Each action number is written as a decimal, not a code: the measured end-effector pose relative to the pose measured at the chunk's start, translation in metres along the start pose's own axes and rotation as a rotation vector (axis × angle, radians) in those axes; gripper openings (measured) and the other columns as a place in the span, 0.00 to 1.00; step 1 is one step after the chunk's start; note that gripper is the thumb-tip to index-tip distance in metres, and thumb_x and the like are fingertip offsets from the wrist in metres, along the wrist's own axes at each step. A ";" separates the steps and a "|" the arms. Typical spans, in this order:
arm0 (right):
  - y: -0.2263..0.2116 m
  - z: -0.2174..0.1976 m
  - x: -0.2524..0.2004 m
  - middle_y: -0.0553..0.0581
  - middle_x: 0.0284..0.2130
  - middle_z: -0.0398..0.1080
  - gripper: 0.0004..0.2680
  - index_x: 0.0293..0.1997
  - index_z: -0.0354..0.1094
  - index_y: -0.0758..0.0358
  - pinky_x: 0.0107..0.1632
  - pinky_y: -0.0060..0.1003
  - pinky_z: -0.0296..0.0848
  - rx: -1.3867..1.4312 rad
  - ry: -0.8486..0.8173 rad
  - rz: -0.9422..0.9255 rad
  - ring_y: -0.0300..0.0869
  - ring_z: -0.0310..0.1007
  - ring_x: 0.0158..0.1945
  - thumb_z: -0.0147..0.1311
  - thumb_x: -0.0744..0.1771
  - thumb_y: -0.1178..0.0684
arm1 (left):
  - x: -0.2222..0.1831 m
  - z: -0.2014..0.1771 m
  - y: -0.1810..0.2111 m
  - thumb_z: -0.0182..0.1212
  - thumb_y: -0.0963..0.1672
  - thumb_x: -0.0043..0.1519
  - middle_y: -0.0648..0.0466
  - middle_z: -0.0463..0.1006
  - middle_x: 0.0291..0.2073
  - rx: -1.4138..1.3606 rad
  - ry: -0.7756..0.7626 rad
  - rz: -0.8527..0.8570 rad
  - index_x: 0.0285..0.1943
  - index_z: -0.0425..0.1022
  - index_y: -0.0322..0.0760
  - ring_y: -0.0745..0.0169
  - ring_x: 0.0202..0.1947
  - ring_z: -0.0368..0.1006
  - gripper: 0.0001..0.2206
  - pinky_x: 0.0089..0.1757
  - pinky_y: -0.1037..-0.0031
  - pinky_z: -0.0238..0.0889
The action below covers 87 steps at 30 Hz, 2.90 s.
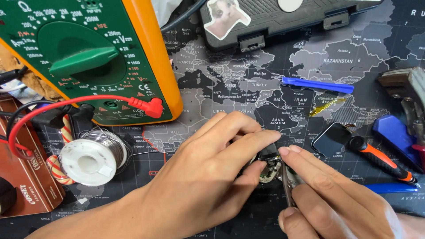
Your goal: Repairing or disassembling a small electronic device using tweezers and hands
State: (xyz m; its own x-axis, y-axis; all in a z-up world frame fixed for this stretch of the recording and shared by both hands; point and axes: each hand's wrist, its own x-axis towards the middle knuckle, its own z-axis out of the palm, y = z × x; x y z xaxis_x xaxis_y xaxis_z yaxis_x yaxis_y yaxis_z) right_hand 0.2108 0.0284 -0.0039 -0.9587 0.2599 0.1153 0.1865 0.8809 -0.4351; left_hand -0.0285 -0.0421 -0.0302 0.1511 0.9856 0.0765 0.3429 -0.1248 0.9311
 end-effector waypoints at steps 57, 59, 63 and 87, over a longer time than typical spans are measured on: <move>0.008 0.003 -0.009 0.74 0.41 0.74 0.03 0.42 0.62 0.72 0.63 0.64 0.88 0.175 0.019 0.061 0.69 0.82 0.64 0.48 0.68 0.62 | -0.001 -0.002 -0.001 0.55 0.35 0.71 0.40 0.72 0.53 -0.021 -0.008 -0.015 0.69 0.68 0.27 0.43 0.48 0.75 0.16 0.50 0.60 0.72; 0.006 0.003 -0.009 0.84 0.51 0.74 0.03 0.41 0.62 0.72 0.62 0.61 0.87 0.154 0.025 0.102 0.70 0.82 0.63 0.48 0.67 0.61 | -0.001 -0.001 -0.002 0.55 0.36 0.71 0.40 0.72 0.54 -0.012 -0.011 -0.013 0.69 0.68 0.28 0.42 0.49 0.75 0.16 0.49 0.60 0.72; 0.010 0.004 -0.010 0.85 0.49 0.74 0.03 0.41 0.61 0.73 0.64 0.63 0.86 0.163 0.032 0.073 0.70 0.82 0.63 0.47 0.67 0.62 | -0.002 -0.002 -0.002 0.55 0.36 0.72 0.41 0.72 0.53 -0.013 -0.007 -0.007 0.69 0.68 0.28 0.43 0.48 0.74 0.16 0.49 0.60 0.72; -0.004 0.002 -0.002 0.86 0.55 0.73 0.03 0.39 0.63 0.71 0.64 0.59 0.86 0.180 -0.007 0.165 0.70 0.81 0.65 0.50 0.67 0.61 | -0.003 0.000 -0.004 0.56 0.36 0.71 0.41 0.72 0.54 -0.013 -0.010 -0.028 0.70 0.68 0.29 0.43 0.48 0.73 0.17 0.49 0.59 0.72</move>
State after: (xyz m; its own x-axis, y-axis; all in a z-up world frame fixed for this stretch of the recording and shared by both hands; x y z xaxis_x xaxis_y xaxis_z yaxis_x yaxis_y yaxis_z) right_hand 0.2114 0.0241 -0.0040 -0.9199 0.3914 0.0236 0.3002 0.7418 -0.5997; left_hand -0.0302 -0.0448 -0.0341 0.1505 0.9875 0.0467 0.3346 -0.0954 0.9375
